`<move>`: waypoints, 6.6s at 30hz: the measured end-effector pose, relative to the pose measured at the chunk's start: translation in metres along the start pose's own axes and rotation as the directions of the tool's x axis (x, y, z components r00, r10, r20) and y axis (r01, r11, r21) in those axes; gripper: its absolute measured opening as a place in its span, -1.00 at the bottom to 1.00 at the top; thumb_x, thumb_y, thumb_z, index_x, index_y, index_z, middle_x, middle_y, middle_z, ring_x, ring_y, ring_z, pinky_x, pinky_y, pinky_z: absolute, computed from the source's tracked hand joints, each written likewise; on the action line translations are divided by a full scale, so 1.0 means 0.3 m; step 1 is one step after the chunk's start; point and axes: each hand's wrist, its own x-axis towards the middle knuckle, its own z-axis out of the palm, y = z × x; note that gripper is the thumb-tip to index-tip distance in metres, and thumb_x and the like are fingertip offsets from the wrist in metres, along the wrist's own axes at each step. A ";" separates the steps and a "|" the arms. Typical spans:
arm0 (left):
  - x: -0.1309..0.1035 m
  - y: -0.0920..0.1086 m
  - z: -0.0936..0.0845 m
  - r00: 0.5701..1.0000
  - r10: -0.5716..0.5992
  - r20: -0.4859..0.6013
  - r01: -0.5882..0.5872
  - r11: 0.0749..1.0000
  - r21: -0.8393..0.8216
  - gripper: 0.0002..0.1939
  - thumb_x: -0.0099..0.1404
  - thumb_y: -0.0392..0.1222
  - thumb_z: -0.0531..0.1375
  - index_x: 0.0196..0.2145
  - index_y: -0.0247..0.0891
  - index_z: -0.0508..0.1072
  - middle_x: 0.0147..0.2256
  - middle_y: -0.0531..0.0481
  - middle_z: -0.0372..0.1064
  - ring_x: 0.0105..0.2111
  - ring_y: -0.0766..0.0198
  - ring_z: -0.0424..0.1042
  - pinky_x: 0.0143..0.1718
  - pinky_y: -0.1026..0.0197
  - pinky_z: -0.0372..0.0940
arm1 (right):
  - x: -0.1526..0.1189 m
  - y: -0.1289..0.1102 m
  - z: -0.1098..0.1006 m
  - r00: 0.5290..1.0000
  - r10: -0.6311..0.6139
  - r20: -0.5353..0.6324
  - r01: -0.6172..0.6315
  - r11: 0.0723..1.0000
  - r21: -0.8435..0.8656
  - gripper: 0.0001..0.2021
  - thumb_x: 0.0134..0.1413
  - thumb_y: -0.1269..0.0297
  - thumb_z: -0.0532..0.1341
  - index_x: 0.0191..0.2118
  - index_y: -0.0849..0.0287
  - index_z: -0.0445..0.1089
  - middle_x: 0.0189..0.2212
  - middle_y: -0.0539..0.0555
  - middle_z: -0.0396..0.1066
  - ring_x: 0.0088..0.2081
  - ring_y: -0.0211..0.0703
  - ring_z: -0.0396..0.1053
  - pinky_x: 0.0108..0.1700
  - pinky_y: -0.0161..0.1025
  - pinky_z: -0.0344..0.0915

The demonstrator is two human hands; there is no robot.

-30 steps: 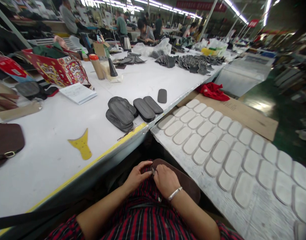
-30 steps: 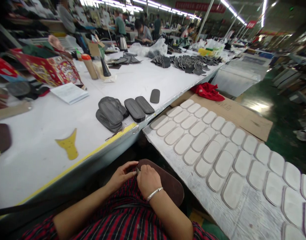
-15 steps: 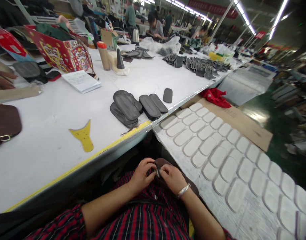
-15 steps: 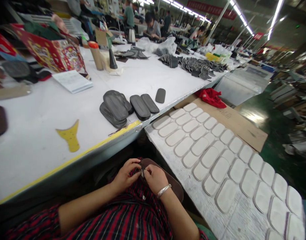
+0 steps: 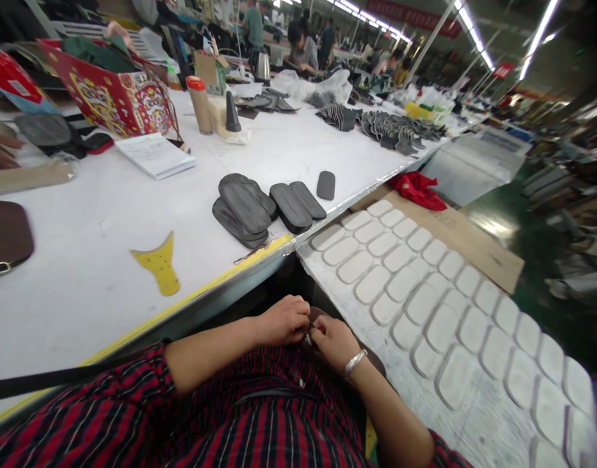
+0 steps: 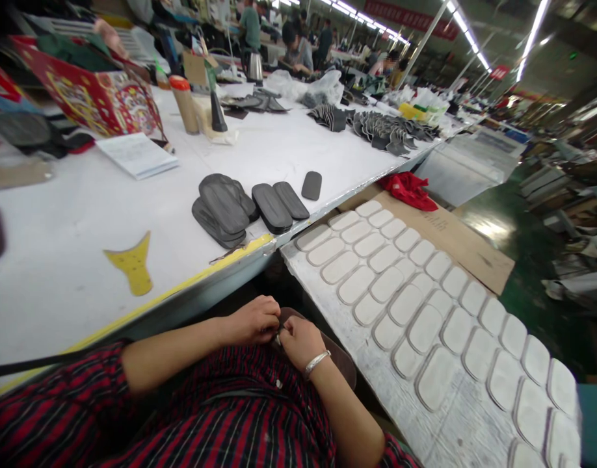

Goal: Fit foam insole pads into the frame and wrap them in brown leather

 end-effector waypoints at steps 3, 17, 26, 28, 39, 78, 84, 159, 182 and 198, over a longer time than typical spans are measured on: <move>0.001 -0.005 0.000 1.000 0.020 0.000 -0.020 0.999 -0.025 -0.94 0.10 -0.27 0.13 -0.51 -0.26 0.34 -0.39 -0.01 0.28 -0.30 0.26 0.22 -0.24 0.20 0.13 | 0.008 0.020 0.002 0.998 0.044 0.034 -0.045 0.998 0.049 -0.87 -0.09 0.35 0.08 -0.57 0.19 0.26 -0.67 -0.07 0.25 -0.57 -0.33 0.16 -0.51 -0.38 -0.02; -0.047 -0.020 0.027 0.991 -0.075 -0.112 0.051 0.976 -0.212 -0.89 0.20 -0.19 0.10 -0.33 -0.22 0.40 -0.30 -0.05 0.30 -0.25 0.24 0.23 -0.20 0.18 0.13 | 0.010 0.024 0.009 0.965 0.224 0.134 -0.251 0.940 0.230 -0.88 -0.10 0.32 0.04 -0.56 0.17 0.23 -0.75 -0.08 0.25 -0.69 -0.32 0.23 -0.62 -0.39 0.10; -0.004 0.002 0.008 0.998 -0.059 -0.034 0.055 0.994 -0.089 -0.89 0.19 -0.22 0.10 -0.45 -0.23 0.39 -0.38 0.00 0.27 -0.33 0.26 0.21 -0.31 0.19 0.09 | 0.018 0.039 0.020 0.947 0.270 0.175 -0.313 0.899 0.306 -0.91 -0.16 0.34 0.04 -0.58 0.17 0.21 -0.75 -0.08 0.25 -0.73 -0.31 0.23 -0.71 -0.41 0.11; 0.013 -0.009 -0.012 1.000 0.021 0.019 -0.019 0.995 -0.102 -0.90 0.18 -0.24 0.11 -0.48 -0.23 0.37 -0.40 0.01 0.26 -0.35 0.27 0.21 -0.31 0.20 0.09 | 0.012 0.038 0.023 0.947 0.274 0.166 -0.314 0.894 0.319 -0.90 -0.16 0.34 0.04 -0.58 0.18 0.21 -0.76 -0.08 0.24 -0.73 -0.31 0.22 -0.72 -0.41 0.10; 0.001 -0.066 -0.025 0.995 0.091 0.035 -0.074 0.942 -0.328 -0.89 0.22 -0.18 0.08 -0.38 -0.19 0.39 -0.36 -0.03 0.28 -0.30 0.26 0.24 -0.23 0.23 0.15 | 0.002 0.038 0.031 0.931 0.317 0.179 -0.364 0.812 0.456 -0.91 -0.09 0.33 0.03 -0.52 0.19 0.20 -0.69 -0.09 0.26 -0.69 -0.34 0.28 -0.67 -0.42 0.24; -0.067 0.087 0.038 0.930 -0.310 -0.198 0.253 0.929 -0.270 -0.87 0.21 -0.17 0.10 -0.31 -0.23 0.40 -0.35 -0.04 0.28 -0.31 0.26 0.26 -0.24 0.19 0.19 | 0.003 0.043 0.012 0.939 0.266 0.218 -0.344 0.709 0.616 -0.92 -0.13 0.41 0.06 -0.56 0.23 0.21 -0.72 -0.11 0.24 -0.74 -0.38 0.24 -0.72 -0.47 0.19; -0.025 0.157 0.038 0.797 -0.584 -0.157 0.517 0.792 -0.325 -0.90 0.12 -0.16 0.16 -0.45 -0.24 0.34 -0.38 0.02 0.18 -0.30 0.25 0.24 -0.25 0.22 0.19 | 0.001 0.045 0.011 0.951 0.227 0.210 -0.309 0.726 0.614 -0.92 -0.13 0.40 0.07 -0.56 0.22 0.23 -0.74 -0.11 0.24 -0.73 -0.37 0.25 -0.71 -0.46 0.21; -0.011 0.152 -0.029 0.864 -0.502 0.034 0.484 0.811 -0.329 -0.84 0.19 -0.22 0.09 -0.30 -0.22 0.45 -0.28 -0.03 0.24 -0.25 0.25 0.25 -0.18 0.22 0.19 | -0.009 0.073 0.029 0.978 0.153 0.138 -0.206 0.779 0.592 -0.95 -0.11 0.41 0.09 -0.50 0.22 0.27 -0.69 -0.08 0.31 -0.68 -0.34 0.34 -0.70 -0.51 0.20; 0.010 0.039 -0.033 0.974 -0.160 0.159 0.189 0.964 -0.189 -0.87 0.16 -0.29 0.09 -0.38 -0.22 0.44 -0.36 -0.01 0.25 -0.30 0.27 0.22 -0.20 0.22 0.13 | 0.000 0.079 0.044 0.976 0.178 0.129 -0.220 0.775 0.592 -0.94 -0.11 0.39 0.08 -0.51 0.21 0.25 -0.70 -0.08 0.31 -0.69 -0.31 0.34 -0.72 -0.48 0.21; 0.049 0.063 -0.049 0.964 -0.110 0.244 0.109 0.994 0.016 -0.84 0.22 -0.24 0.07 -0.45 -0.25 0.41 -0.40 0.02 0.24 -0.36 0.29 0.20 -0.32 0.23 0.11 | -0.015 0.066 0.031 0.980 0.168 0.109 -0.200 0.815 0.544 -0.93 -0.14 0.39 0.05 -0.54 0.20 0.24 -0.70 -0.07 0.31 -0.67 -0.28 0.37 -0.70 -0.48 0.22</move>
